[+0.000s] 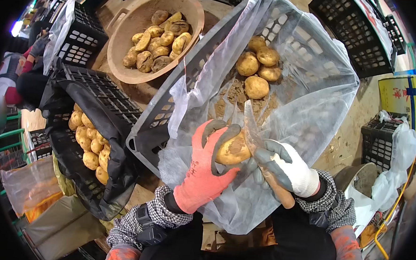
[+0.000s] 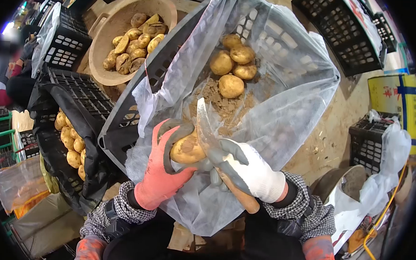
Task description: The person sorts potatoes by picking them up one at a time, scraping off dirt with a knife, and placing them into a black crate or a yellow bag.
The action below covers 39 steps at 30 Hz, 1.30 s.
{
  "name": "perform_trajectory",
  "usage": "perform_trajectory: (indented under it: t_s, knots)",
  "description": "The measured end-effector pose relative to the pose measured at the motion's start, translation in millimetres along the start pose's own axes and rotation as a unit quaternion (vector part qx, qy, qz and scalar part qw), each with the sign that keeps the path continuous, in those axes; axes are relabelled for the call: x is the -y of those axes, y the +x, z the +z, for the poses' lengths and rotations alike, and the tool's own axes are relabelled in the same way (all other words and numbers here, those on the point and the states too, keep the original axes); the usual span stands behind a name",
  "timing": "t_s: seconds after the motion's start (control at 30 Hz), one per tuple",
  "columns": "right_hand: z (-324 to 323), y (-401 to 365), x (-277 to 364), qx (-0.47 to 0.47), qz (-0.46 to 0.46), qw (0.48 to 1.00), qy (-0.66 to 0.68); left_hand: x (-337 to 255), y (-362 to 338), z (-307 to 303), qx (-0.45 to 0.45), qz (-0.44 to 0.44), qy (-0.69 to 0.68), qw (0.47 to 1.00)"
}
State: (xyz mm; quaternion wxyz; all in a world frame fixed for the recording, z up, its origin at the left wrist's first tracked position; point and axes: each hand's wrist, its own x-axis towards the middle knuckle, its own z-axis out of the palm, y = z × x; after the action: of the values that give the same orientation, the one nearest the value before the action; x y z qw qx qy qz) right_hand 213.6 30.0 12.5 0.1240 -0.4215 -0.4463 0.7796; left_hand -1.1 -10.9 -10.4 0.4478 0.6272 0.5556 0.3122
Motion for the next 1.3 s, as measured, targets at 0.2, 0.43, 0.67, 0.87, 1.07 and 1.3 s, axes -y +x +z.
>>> perform_trajectory:
  t_s: [0.2, 0.43, 0.67, 0.87, 1.07, 1.3]
  knots:
    - [-4.0, 1.6, -15.7, 0.039, 0.016, 0.998, -0.037, -5.2, -1.0, 2.6, 0.018, 0.022, 0.106, 0.994]
    - [-12.1, -6.6, -18.3, 0.027, -0.013, 0.987, 0.157, -3.4, 2.2, 2.8, -0.020, 0.045, 0.059, 0.997]
    - [-3.7, 3.6, -27.7, -0.106, -0.063, 0.985, 0.123, 1.9, -1.7, 7.1, -0.053, 0.166, 0.061, 0.983]
    - [3.2, -1.5, -10.3, -0.076, -0.082, 0.983, 0.144, 8.0, -6.7, 13.2, 0.001, 0.118, -0.026, 0.993]
    - [5.8, 3.1, -20.3, -0.128, -0.139, 0.976, 0.105, -2.1, -3.4, 13.8, 0.060, -0.099, -0.379, 0.918]
    - [7.2, -1.3, -10.9, -0.117, -0.114, 0.983, 0.080, -1.4, -2.8, 9.8, 0.023, -0.021, -0.175, 0.984]
